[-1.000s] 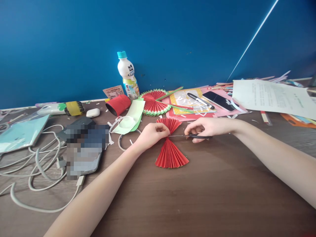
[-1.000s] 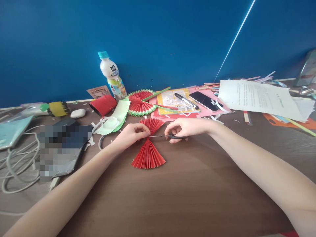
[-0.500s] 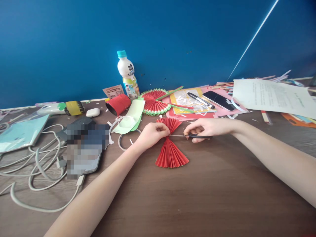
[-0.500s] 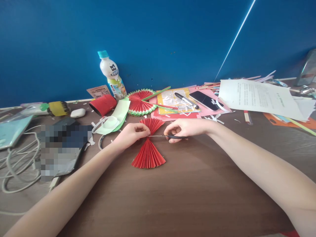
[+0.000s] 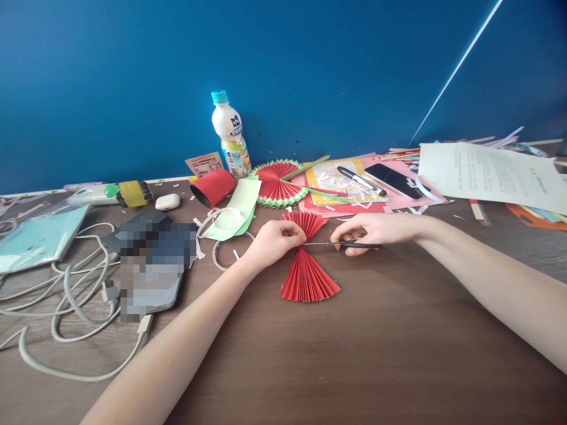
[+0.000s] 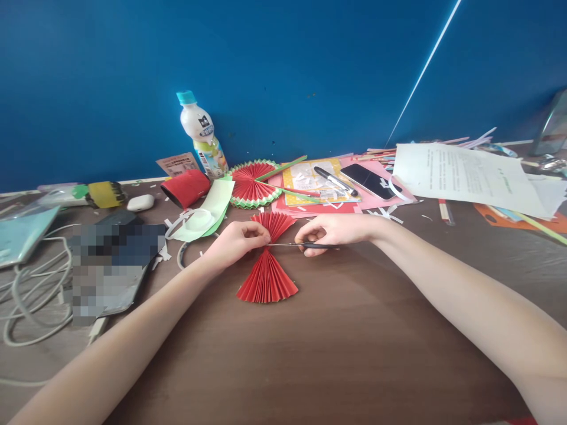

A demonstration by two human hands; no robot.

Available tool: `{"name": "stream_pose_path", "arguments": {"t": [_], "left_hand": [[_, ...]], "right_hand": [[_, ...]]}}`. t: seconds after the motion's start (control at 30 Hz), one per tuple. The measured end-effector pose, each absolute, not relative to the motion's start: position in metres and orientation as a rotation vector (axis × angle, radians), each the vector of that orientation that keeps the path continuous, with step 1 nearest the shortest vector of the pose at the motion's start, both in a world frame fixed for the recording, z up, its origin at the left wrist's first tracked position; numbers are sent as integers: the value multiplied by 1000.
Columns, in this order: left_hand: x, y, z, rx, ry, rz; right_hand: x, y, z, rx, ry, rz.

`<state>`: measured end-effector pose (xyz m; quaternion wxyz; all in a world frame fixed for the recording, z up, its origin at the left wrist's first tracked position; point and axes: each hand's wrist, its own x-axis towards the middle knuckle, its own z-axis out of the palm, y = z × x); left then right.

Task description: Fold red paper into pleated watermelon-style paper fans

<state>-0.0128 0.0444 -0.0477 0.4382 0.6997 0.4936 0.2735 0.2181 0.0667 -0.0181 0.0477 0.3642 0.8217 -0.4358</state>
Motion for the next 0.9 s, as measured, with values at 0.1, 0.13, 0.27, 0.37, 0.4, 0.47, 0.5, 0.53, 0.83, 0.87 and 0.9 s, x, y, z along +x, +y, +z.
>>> {"name": "stream_pose_path", "arguments": {"t": [0.1, 0.13, 0.27, 0.37, 0.4, 0.47, 0.5, 0.53, 0.83, 0.87, 0.9], "left_hand": [[-13, 45, -48, 1748, 1229, 682], [-13, 45, -49, 1747, 1229, 685], [-13, 46, -50, 1711, 1220, 699], [-12, 45, -49, 1684, 1223, 703], [-11, 44, -49, 1680, 1227, 702], [-11, 44, -48, 1679, 1232, 700], [-10, 43, -47, 1682, 1235, 697], [-10, 43, -47, 1686, 1237, 694], [-10, 42, -47, 1685, 1248, 698], [-9, 41, -47, 1685, 1251, 700], [-9, 41, -47, 1687, 1252, 703]], "right_hand": [[219, 68, -20, 1134, 2469, -1352], [219, 68, -20, 1137, 2456, -1368], [218, 67, -19, 1128, 2447, -1421], [215, 65, -18, 1126, 2462, -1412], [214, 65, -17, 1126, 2463, -1404], [212, 63, -15, 1117, 2457, -1394], [212, 63, -15, 1110, 2453, -1396], [211, 62, -14, 1104, 2449, -1398], [210, 58, -11, 1091, 2446, -1380], [210, 58, -12, 1089, 2449, -1381], [210, 58, -12, 1088, 2450, -1384]]}}
